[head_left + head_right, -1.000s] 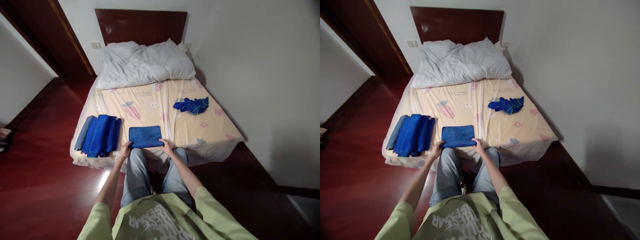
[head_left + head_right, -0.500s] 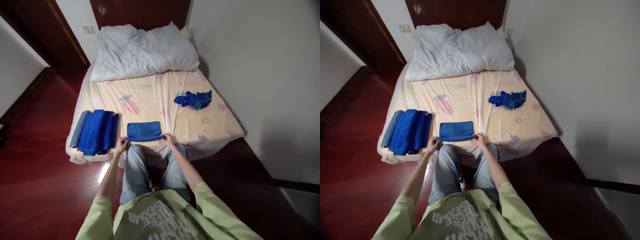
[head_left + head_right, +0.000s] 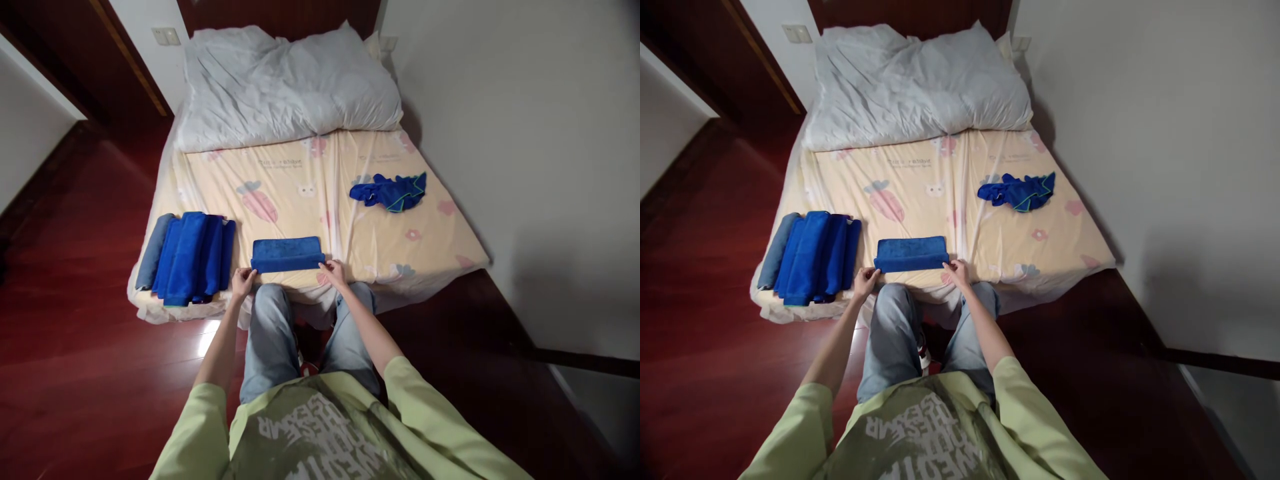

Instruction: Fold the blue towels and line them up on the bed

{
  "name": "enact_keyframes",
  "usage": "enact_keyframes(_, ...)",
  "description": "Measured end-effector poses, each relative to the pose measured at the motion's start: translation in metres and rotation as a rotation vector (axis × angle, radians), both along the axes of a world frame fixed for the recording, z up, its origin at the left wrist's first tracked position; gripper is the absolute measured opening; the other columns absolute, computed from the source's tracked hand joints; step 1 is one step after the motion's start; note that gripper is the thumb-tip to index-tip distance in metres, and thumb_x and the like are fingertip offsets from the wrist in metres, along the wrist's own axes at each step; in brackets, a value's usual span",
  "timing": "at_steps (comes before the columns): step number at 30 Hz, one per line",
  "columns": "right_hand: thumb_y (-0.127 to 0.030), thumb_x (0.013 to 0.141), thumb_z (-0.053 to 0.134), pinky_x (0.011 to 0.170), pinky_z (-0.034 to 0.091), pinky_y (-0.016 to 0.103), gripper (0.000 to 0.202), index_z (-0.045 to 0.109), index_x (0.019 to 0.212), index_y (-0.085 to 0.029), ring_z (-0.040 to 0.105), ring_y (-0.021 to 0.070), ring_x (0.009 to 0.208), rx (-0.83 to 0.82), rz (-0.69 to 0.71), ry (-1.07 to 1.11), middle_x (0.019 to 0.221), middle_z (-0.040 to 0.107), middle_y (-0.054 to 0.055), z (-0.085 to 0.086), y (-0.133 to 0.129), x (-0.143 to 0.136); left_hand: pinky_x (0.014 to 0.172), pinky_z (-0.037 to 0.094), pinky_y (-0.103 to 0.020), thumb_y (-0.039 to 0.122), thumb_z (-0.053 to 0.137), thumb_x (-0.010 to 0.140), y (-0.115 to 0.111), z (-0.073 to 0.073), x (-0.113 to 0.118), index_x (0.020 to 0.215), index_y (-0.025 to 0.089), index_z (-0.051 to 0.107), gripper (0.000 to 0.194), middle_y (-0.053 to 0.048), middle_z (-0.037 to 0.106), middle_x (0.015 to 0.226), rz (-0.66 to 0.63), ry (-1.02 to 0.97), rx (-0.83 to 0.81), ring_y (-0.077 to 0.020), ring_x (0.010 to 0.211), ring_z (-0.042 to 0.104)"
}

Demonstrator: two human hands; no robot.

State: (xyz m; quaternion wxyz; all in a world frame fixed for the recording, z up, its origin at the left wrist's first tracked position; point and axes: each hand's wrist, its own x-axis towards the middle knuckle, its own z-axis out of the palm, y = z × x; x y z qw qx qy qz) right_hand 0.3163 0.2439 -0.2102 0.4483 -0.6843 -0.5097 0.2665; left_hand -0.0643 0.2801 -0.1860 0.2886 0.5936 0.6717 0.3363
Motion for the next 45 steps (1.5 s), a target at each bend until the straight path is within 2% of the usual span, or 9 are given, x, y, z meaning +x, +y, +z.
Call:
enact_keyframes(12, -0.072, 0.079, 0.055, 0.069, 0.044, 0.032, 0.052, 0.055, 0.06, -0.024, 0.056, 0.0198, 0.068, -0.077, 0.012, 0.031, 0.065, 0.057, 0.002, 0.012, -0.001, -0.001, 0.083, 0.048, -0.033, 0.055, 0.052, 0.088, 0.003, 0.001, 0.004, 0.068, 0.019, 0.063, 0.042, -0.007, 0.065, 0.08, 0.062, 0.007, -0.069, -0.0219, 0.084, 0.062)
enact_keyframes(19, -0.072, 0.076, 0.056, 0.069, 0.043, 0.032, 0.052, 0.054, 0.058, -0.024, 0.056, 0.0204, 0.069, -0.101, -0.006, 0.043, 0.065, 0.058, 0.003, 0.022, -0.003, -0.004, 0.084, 0.049, -0.034, 0.052, 0.056, 0.085, 0.001, 0.003, 0.006, 0.072, 0.019, 0.066, 0.037, -0.009, 0.067, 0.085, 0.078, -0.007, -0.072, -0.0229, 0.086, 0.064)
enact_keyframes(25, -0.065, 0.076, 0.062, 0.068, 0.044, 0.032, 0.047, 0.052, 0.055, -0.024, 0.056, 0.0201, 0.068, -0.116, -0.028, 0.01, 0.063, 0.059, 0.003, 0.031, -0.003, -0.009, 0.087, 0.05, -0.036, 0.052, 0.057, 0.084, 0.002, 0.009, 0.009, 0.073, 0.019, 0.067, 0.036, -0.01, 0.069, 0.086, 0.097, 0.036, -0.1, -0.0248, 0.088, 0.065)
enact_keyframes(32, -0.056, 0.069, 0.071, 0.066, 0.048, 0.033, 0.038, 0.055, 0.056, -0.024, 0.058, 0.0207, 0.066, -0.119, -0.147, 0.057, 0.062, 0.062, 0.003, 0.023, 0.005, -0.016, 0.088, 0.051, -0.042, 0.047, 0.058, 0.08, 0.003, 0.004, 0.027, 0.068, 0.021, 0.063, 0.028, -0.009, 0.065, 0.076, 0.219, 0.054, -0.042, -0.0289, 0.086, 0.064)
enact_keyframes(34, -0.056, 0.067, 0.073, 0.065, 0.05, 0.032, 0.036, 0.057, 0.062, -0.024, 0.06, 0.0206, 0.066, -0.101, -0.162, 0.137, 0.064, 0.063, 0.003, 0.021, 0.005, -0.015, 0.091, 0.05, -0.043, 0.045, 0.058, 0.081, 0.0, 0.003, 0.033, 0.072, 0.022, 0.062, 0.025, -0.009, 0.062, 0.076, 0.253, 0.081, -0.004, -0.0291, 0.09, 0.063)
enact_keyframes(37, -0.052, 0.068, 0.073, 0.065, 0.051, 0.03, 0.034, 0.058, 0.076, -0.022, 0.059, 0.0187, 0.067, -0.062, -0.134, 0.181, 0.07, 0.063, 0.002, 0.02, 0.0, -0.014, 0.098, 0.048, -0.045, 0.041, 0.059, 0.084, -0.009, 0.007, 0.038, 0.093, 0.019, 0.065, 0.025, -0.013, 0.062, 0.097, 0.297, 0.138, 0.07, -0.0307, 0.103, 0.059)
enact_keyframes(40, -0.044, 0.076, 0.066, 0.071, 0.052, 0.031, 0.025, 0.062, 0.085, -0.021, 0.057, 0.0178, 0.07, -0.006, -0.057, 0.069, 0.079, 0.062, 0.003, 0.021, -0.006, -0.017, 0.103, 0.044, -0.049, 0.034, 0.058, 0.088, -0.016, 0.017, 0.037, 0.112, 0.018, 0.065, 0.03, -0.018, 0.059, 0.122, 0.189, 0.23, 0.123, -0.0357, 0.119, 0.053)
enact_keyframes(43, -0.033, 0.081, 0.057, 0.081, 0.053, 0.034, 0.024, 0.071, 0.096, -0.02, 0.057, 0.0187, 0.077, 0.057, -0.007, -0.055, 0.095, 0.063, 0.008, 0.021, -0.01, -0.023, 0.103, 0.041, -0.051, 0.022, 0.048, 0.093, -0.018, 0.027, 0.035, 0.115, 0.021, 0.069, 0.031, -0.014, 0.062, 0.132, -0.035, 0.314, 0.133, -0.0363, 0.125, 0.05)
enact_keyframes(45, -0.029, 0.084, 0.053, 0.084, 0.054, 0.035, 0.032, 0.074, 0.107, -0.021, 0.059, 0.0195, 0.083, 0.063, 0.043, -0.085, 0.106, 0.063, 0.009, 0.021, -0.011, -0.025, 0.102, 0.04, -0.052, 0.018, 0.043, 0.094, -0.018, 0.03, 0.034, 0.118, 0.023, 0.071, 0.037, -0.011, 0.065, 0.134, -0.115, 0.332, 0.131, -0.035, 0.125, 0.05)
